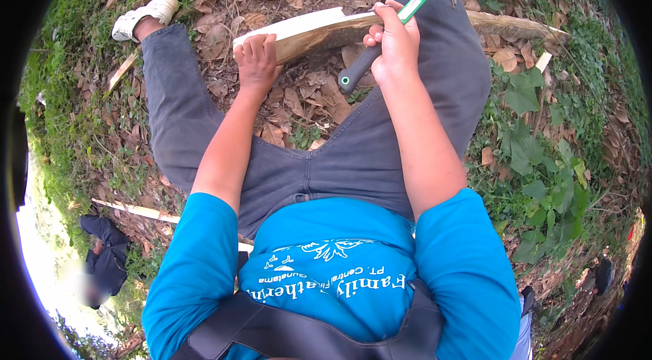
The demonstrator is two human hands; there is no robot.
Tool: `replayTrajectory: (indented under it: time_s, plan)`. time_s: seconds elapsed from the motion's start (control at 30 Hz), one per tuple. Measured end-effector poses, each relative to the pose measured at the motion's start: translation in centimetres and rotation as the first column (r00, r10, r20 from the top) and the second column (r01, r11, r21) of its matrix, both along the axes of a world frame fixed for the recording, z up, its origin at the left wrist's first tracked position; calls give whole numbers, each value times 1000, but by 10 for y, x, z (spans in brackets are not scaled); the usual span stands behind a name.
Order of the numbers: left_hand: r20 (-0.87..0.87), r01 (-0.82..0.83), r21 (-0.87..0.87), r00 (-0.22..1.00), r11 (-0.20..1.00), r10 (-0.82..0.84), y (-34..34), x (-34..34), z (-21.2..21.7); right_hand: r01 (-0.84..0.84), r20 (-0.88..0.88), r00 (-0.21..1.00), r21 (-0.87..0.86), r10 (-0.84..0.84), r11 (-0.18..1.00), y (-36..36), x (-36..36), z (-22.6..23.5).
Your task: The person sits on the ground and uses a small axe to repeatedly chop a piece of wood placed between their legs. They hold the wood with their left hand and strike it with the axe in their right hand, removing bark and shaping the wood.
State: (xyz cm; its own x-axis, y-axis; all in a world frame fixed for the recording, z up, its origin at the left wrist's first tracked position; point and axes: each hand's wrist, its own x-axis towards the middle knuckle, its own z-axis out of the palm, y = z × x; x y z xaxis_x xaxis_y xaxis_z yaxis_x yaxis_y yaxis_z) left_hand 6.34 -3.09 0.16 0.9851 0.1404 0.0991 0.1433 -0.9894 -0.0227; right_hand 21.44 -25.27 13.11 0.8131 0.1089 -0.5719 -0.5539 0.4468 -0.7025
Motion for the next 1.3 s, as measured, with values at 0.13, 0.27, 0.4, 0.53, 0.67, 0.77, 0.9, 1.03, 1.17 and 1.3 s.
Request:
replayTrajectory:
  time_s: [0.13, 0.27, 0.4, 0.53, 0.67, 0.77, 0.9, 1.03, 1.17, 1.3]
  plan:
    - [11, 6, -33, 1000, 999, -6, 1, 3, 6, 20, -25, 999, -18, -21, 1000, -2, -1, -6]
    - [-7, 8, -65, 1000, 998, -8, 7, -1, 12, 14, -30, 999, -31, -15, 999, 1, -5, -5]
    - [2, -15, -57, 1000, 998, 16, 18, -7, 24, -2, -24, 1000, -50, 1, 999, 11, -8, 5]
    - [-23, -74, -10, 997, 997, 74, 30, -19, 28, -44, -18, 999, -45, 43, 998, 14, -10, 5]
    - [-78, -123, -5, 989, 992, 123, 33, -32, 32, -60, -42, 997, -23, 59, 998, 13, -13, 6]
    - [-180, -188, -56, 968, 981, 175, 34, -30, 32, -68, -62, 996, -17, 67, 998, 15, -12, 13]
    - [-300, -240, -119, 934, 963, 196, 41, -19, 28, -85, -91, 992, -19, 83, 996, 15, -16, 9]
    - [-407, -254, -159, 897, 954, 171, 54, -3, 21, -127, -101, 988, -108, 116, 986, 10, -19, -5]
    - [-342, -251, -156, 921, 955, 186, 38, 13, 40, -172, -107, 983, -212, 152, 962, 6, -22, -18]
    - [-82, -115, -910, 992, 397, 98, 31, 50, 110, -180, -130, 979, -216, 155, 960, 9, -20, -21]
